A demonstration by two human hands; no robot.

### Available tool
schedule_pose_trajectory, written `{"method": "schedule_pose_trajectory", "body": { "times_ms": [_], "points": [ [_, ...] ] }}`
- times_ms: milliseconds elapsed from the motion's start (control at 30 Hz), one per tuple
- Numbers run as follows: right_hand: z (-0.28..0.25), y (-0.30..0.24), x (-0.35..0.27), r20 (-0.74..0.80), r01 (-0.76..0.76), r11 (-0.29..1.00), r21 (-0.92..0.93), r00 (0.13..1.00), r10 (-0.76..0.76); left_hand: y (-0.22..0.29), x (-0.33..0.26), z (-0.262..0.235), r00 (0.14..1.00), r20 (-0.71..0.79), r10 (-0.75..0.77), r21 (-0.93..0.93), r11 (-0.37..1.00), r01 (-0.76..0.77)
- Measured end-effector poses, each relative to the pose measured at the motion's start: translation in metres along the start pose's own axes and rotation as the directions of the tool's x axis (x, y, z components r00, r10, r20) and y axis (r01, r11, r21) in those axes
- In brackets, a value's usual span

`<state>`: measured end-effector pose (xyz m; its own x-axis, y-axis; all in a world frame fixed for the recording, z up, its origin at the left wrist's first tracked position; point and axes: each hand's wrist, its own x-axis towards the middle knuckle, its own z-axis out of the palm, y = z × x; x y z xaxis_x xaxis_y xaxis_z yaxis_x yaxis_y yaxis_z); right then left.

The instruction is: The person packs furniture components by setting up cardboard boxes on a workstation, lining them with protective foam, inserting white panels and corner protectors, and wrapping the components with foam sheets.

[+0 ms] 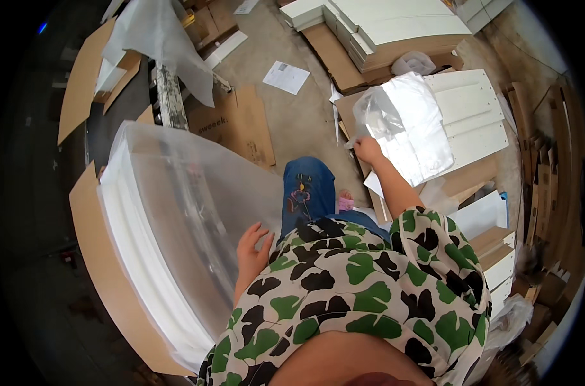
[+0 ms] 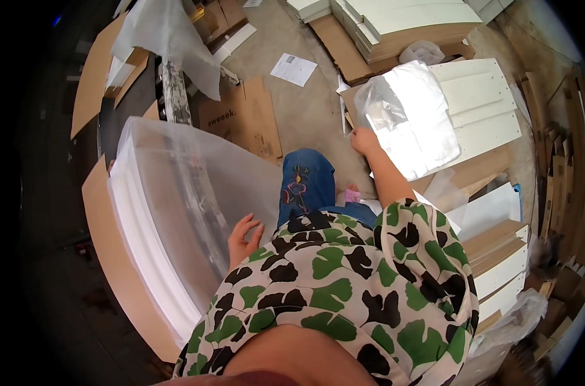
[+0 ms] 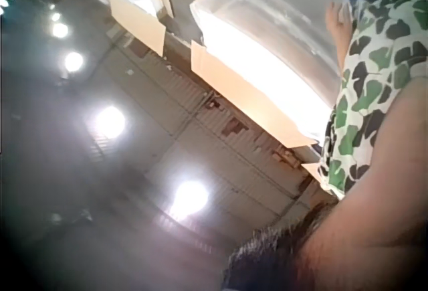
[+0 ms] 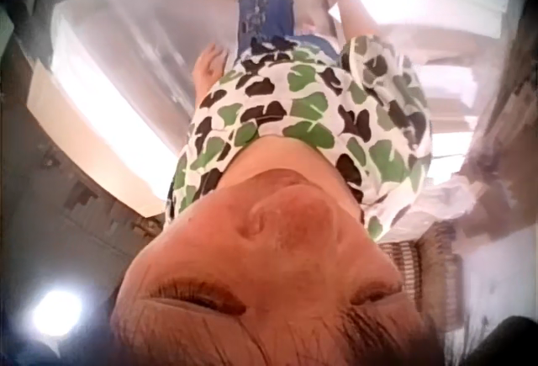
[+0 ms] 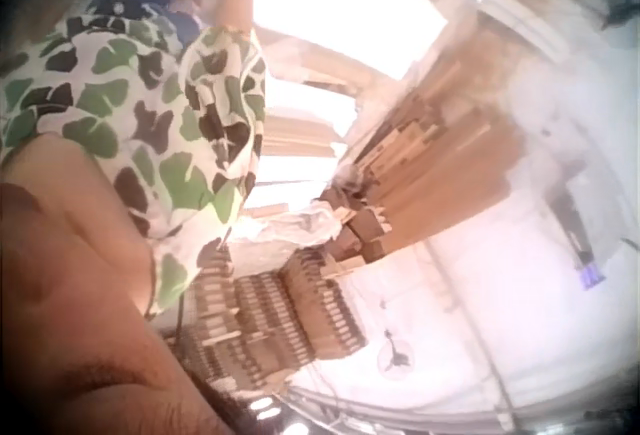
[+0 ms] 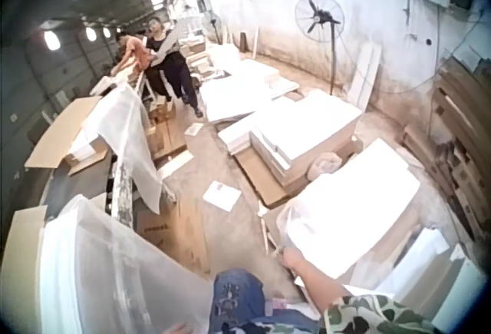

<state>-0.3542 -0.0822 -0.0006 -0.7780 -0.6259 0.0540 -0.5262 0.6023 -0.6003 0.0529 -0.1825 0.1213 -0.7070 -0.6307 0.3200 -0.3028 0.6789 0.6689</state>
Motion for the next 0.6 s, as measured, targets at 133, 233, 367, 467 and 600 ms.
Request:
{"method": "schedule_pose_trajectory", "body": {
  "times_ms": [133, 233, 367, 467, 600],
  "points": [
    [0.013, -0.006, 0.057, 0.012, -0.008, 0.993, -0.117, 1.000, 0.010, 0.000, 0.085, 0.001, 0.997, 0.054, 0.047, 0.009, 0.999, -0.048],
    [0.019, 0.000, 0.090, 0.040, -0.073, 0.963, -0.259, 0.995, 0.086, -0.004, 0.163, 0.013, 0.981, 0.144, 0.133, -0.010, 0.991, -0.133],
    [0.025, 0.005, 0.129, 0.114, -0.133, 0.865, -0.484, 0.970, 0.213, -0.029, 0.269, 0.027, 0.910, 0.305, 0.282, -0.078, 0.959, -0.271],
    [0.044, 0.021, 0.152, 0.130, -0.115, 0.766, -0.633, 0.959, 0.251, -0.017, 0.340, 0.018, 0.884, 0.400, 0.242, -0.062, 0.969, -0.238],
    [0.083, 0.048, 0.187, 0.150, -0.163, 0.629, -0.760, 0.898, 0.414, -0.048, 0.419, 0.000, 0.853, 0.500, 0.150, -0.001, 0.985, -0.173]
  ]
}}
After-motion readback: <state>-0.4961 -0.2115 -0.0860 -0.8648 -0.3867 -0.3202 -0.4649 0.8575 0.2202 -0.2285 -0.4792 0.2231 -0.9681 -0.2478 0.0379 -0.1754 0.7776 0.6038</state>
